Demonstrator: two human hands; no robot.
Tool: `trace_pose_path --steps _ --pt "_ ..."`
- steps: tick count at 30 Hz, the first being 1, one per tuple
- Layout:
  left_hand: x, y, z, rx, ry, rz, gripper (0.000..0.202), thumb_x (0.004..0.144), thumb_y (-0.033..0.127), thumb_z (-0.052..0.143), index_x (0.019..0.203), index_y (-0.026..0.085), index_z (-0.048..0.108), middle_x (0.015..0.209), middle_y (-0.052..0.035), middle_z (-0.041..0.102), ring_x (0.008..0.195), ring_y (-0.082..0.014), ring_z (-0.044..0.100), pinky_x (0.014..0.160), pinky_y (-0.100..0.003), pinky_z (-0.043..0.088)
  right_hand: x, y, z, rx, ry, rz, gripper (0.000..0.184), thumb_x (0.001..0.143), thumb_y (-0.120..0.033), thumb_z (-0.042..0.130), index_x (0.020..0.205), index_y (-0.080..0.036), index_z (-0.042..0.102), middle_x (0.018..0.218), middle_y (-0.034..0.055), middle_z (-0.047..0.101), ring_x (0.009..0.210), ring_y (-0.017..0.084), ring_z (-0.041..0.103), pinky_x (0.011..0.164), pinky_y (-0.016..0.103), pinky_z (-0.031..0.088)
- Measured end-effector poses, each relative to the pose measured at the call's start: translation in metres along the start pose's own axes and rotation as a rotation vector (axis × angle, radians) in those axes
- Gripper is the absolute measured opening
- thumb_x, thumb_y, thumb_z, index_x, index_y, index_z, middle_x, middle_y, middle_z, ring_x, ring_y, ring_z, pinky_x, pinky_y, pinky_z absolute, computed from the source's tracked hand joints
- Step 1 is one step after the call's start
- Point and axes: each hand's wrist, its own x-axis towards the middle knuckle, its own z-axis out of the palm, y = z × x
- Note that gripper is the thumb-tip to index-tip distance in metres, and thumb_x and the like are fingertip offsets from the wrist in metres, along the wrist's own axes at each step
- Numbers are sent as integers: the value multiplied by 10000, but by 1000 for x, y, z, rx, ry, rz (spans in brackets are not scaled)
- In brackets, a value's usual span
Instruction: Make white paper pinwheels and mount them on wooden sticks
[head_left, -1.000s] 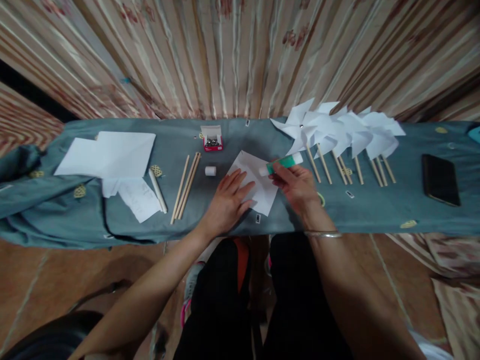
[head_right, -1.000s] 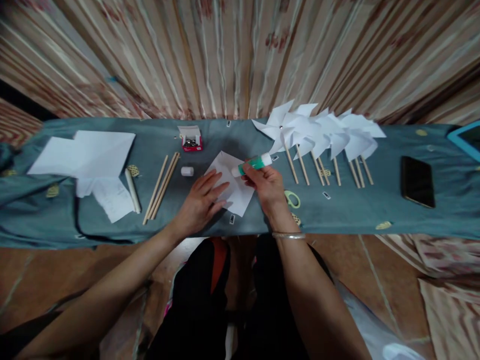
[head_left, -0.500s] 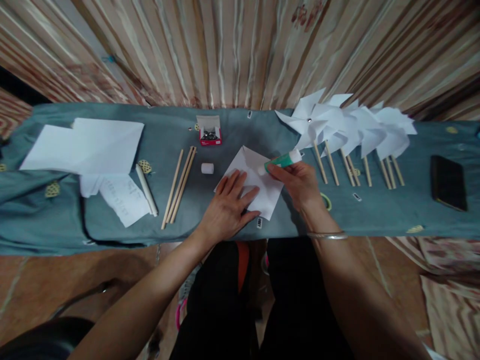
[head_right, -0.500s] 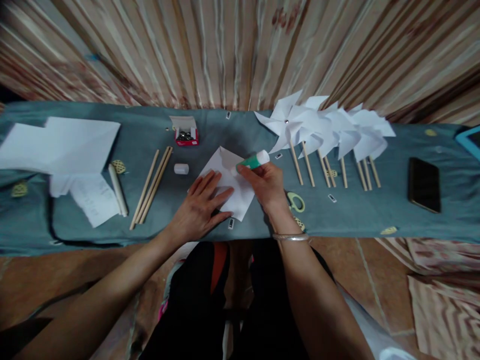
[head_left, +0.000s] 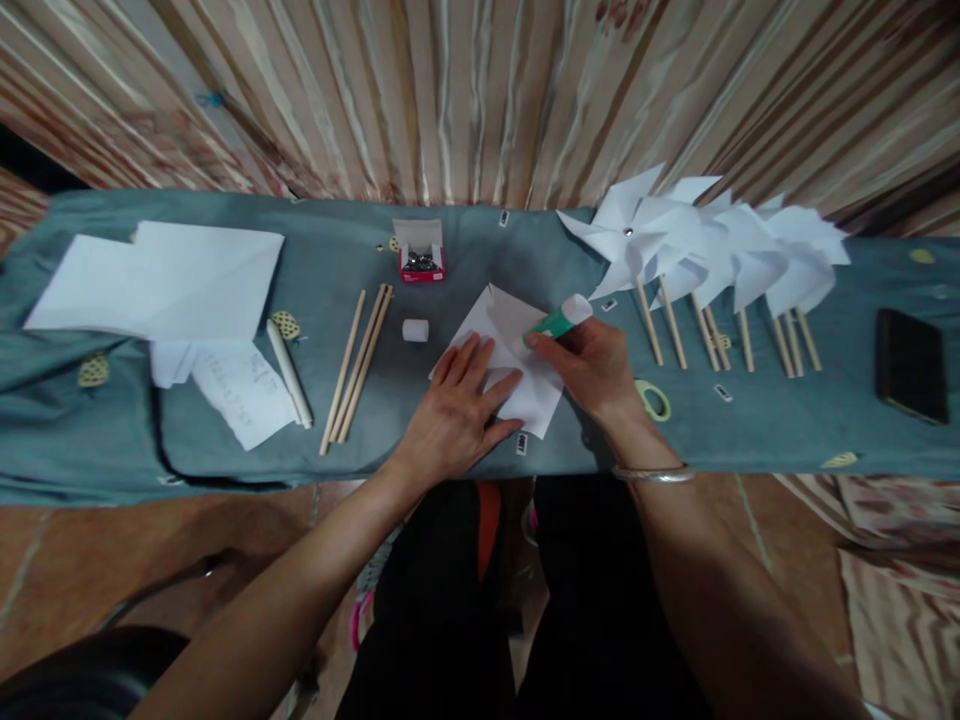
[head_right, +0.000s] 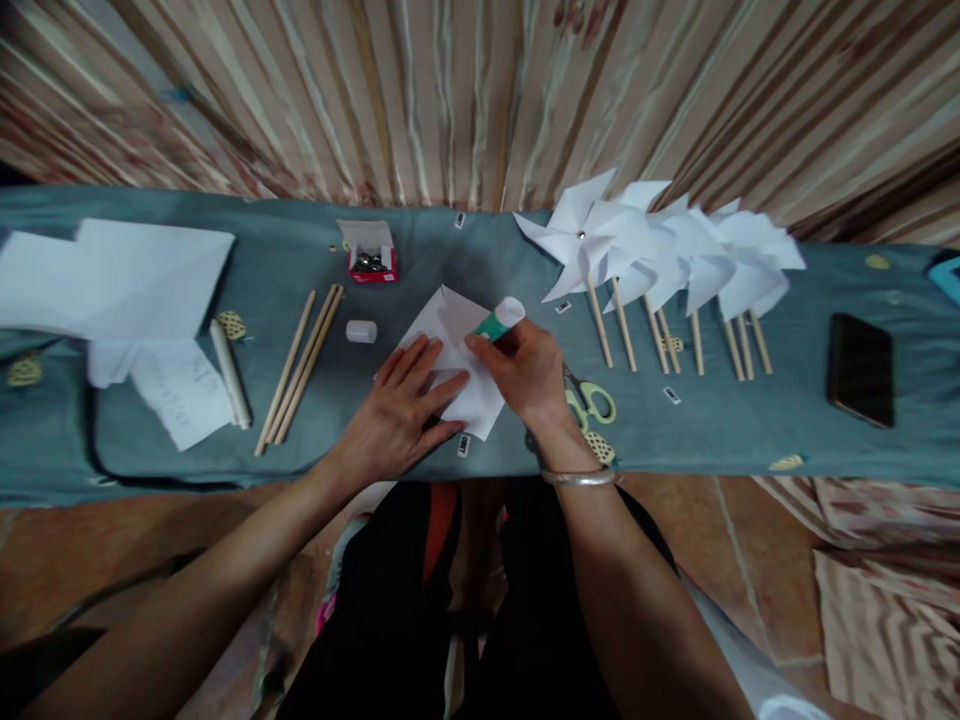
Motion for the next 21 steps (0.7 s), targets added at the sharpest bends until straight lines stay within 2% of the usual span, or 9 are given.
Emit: trace_pose_path --steps 3,13,21 --pt "0 1 0 6 8 7 528 887 525 566 1324 229 569 1538 -141 381 1468 -373 240 1169 -572 241 -2 1 0 -131 62 -50 243 699 -415 772 752 -195 686 682 15 680 644 180 607 630 327 469" --pt "0 1 -2 68 -7 27 548 899 542 533 1340 218 548 1535 -158 380 1470 -363 243 1160 -579 266 1 -9 6 -411 92 -134 201 746 -370 711 734 -179 652 663 30 681 622 201 628 592 317 436" --pt "0 2 -1 71 -3 27 551 894 527 554 1353 222 539 1536 -158 382 1464 -364 256 1157 -582 270 3 -15 13 -489 76 -182 230 780 -399 688 734 -181 633 676 40 695 627 191 633 578 287 421"
